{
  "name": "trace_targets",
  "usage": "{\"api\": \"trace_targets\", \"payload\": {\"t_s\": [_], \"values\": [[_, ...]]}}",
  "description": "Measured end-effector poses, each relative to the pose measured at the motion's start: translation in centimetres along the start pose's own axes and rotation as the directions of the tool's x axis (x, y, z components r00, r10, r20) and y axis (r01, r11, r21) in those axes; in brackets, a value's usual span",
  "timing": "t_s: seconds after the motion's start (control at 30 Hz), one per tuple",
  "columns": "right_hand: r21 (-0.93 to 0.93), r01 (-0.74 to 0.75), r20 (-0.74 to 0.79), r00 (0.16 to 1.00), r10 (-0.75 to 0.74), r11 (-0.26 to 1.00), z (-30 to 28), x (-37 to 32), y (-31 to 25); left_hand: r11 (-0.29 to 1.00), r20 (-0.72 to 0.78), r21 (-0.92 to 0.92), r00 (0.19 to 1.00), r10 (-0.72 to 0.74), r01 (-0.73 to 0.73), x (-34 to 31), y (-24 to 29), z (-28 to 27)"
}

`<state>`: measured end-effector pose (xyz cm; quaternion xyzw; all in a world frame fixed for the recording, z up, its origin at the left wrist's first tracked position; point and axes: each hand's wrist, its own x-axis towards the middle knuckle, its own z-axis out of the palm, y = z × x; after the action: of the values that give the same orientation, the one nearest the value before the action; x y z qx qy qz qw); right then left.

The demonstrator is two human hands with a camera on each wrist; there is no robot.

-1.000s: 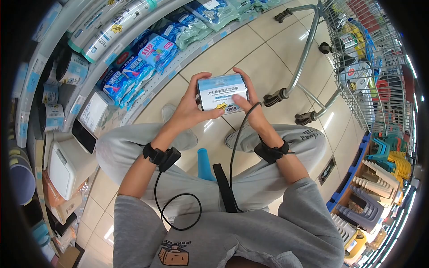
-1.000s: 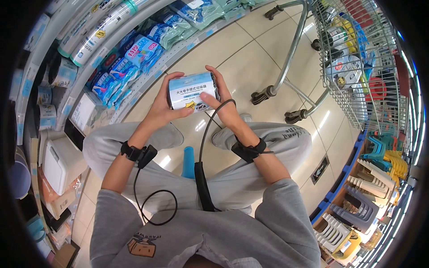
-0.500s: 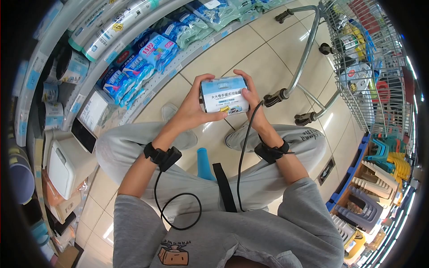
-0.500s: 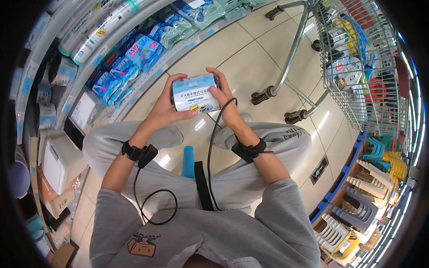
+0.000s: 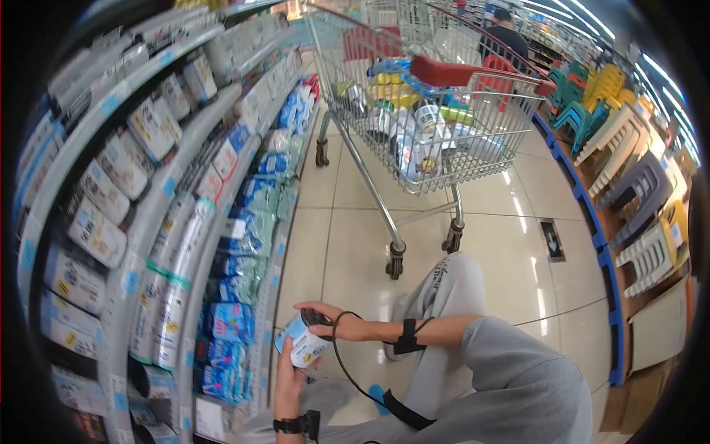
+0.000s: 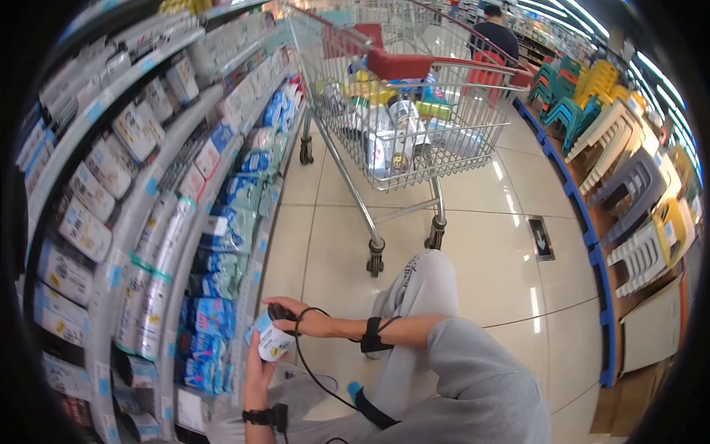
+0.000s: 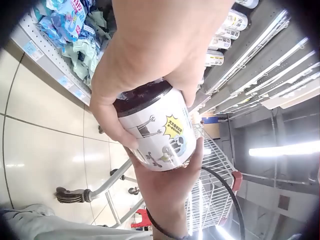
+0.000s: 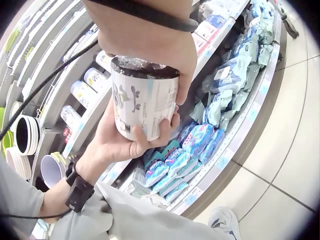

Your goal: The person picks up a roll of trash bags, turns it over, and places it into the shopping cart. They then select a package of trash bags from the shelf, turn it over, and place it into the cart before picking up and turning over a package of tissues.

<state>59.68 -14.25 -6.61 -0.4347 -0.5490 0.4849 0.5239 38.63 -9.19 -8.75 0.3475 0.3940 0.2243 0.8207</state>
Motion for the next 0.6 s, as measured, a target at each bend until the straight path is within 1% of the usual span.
{"api": "trace_targets", "payload": {"t_s": [0.03,0.07,0.1,0.13,0.17,0.2,0.23,0.3,0.33,0.37,0.43,0.47,0.5,0.57,0.6], "values": [[0.033,-0.031,0.036,0.999,0.029,0.999,-0.1,0.1,-0.2,0.999,0.01,0.034,1.0,0.02,-0.02,0.1,-0.4,-0.4],[0.066,-0.058,0.073,0.996,0.053,0.996,-0.1,0.4,-0.4,0.999,-0.033,0.006,0.998,0.047,-0.047,0.5,-0.8,-1.1],[0.071,-0.013,0.058,0.998,0.009,0.997,-0.1,0.6,-0.4,0.997,-0.074,-0.022,0.994,0.075,-0.077,0.6,-0.7,-1.5],[0.184,-0.043,0.067,0.997,0.031,0.982,-0.2,0.9,-0.5,0.995,-0.059,0.016,0.993,0.1,-0.099,0.4,-0.4,-1.5],[0.295,-0.075,0.083,0.995,0.052,0.952,-0.4,1.1,-0.5,0.978,-0.079,0.07,0.976,0.202,-0.197,0.2,-0.2,-1.3],[0.289,-0.025,0.064,0.998,0.007,0.957,-0.7,1.2,-0.8,0.949,-0.095,0.12,0.948,0.303,-0.291,0.3,0.4,-1.0],[0.293,0.008,0.052,0.998,-0.024,0.956,-1.1,1.4,-0.4,0.941,-0.081,0.145,0.944,0.32,-0.307,0.4,1.4,-0.4],[0.366,-0.068,-0.006,0.997,0.075,0.928,-2.0,1.9,0.6,0.909,-0.053,0.104,0.91,0.411,-0.405,0.2,3.2,0.4],[0.304,-0.088,-0.037,0.994,0.104,0.949,-2.5,1.8,0.7,0.909,-0.027,0.083,0.911,0.412,-0.408,-0.3,4.7,1.4],[0.307,-0.074,-0.033,0.996,0.088,0.949,-2.8,1.6,0.9,0.903,-0.026,0.094,0.905,0.424,-0.42,-0.7,6.3,2.4],[0.302,-0.115,-0.058,0.989,0.138,0.946,-3.3,1.3,0.9,0.895,0.074,-0.018,0.892,0.445,-0.445,-1.8,9.8,5.3],[0.281,-0.1,-0.08,0.989,0.128,0.954,-3.3,1.3,1.5,0.877,0.124,0.022,0.871,0.475,-0.481,-2.6,11.7,7.4],[0.281,-0.089,-0.081,0.99,0.117,0.955,-3.4,1.1,1.0,0.844,0.193,0.045,0.834,0.517,-0.534,-1.8,13.2,7.7],[0.206,-0.097,-0.052,0.993,0.11,0.974,-3.4,0.3,-0.4,0.816,0.196,0.05,0.807,0.557,-0.576,-3.5,16.5,12.9],[0.21,-0.089,-0.04,0.994,0.099,0.974,-3.3,0.3,-0.5,0.813,0.201,0.056,0.805,0.559,-0.579,-4.0,17.9,14.8]]}}
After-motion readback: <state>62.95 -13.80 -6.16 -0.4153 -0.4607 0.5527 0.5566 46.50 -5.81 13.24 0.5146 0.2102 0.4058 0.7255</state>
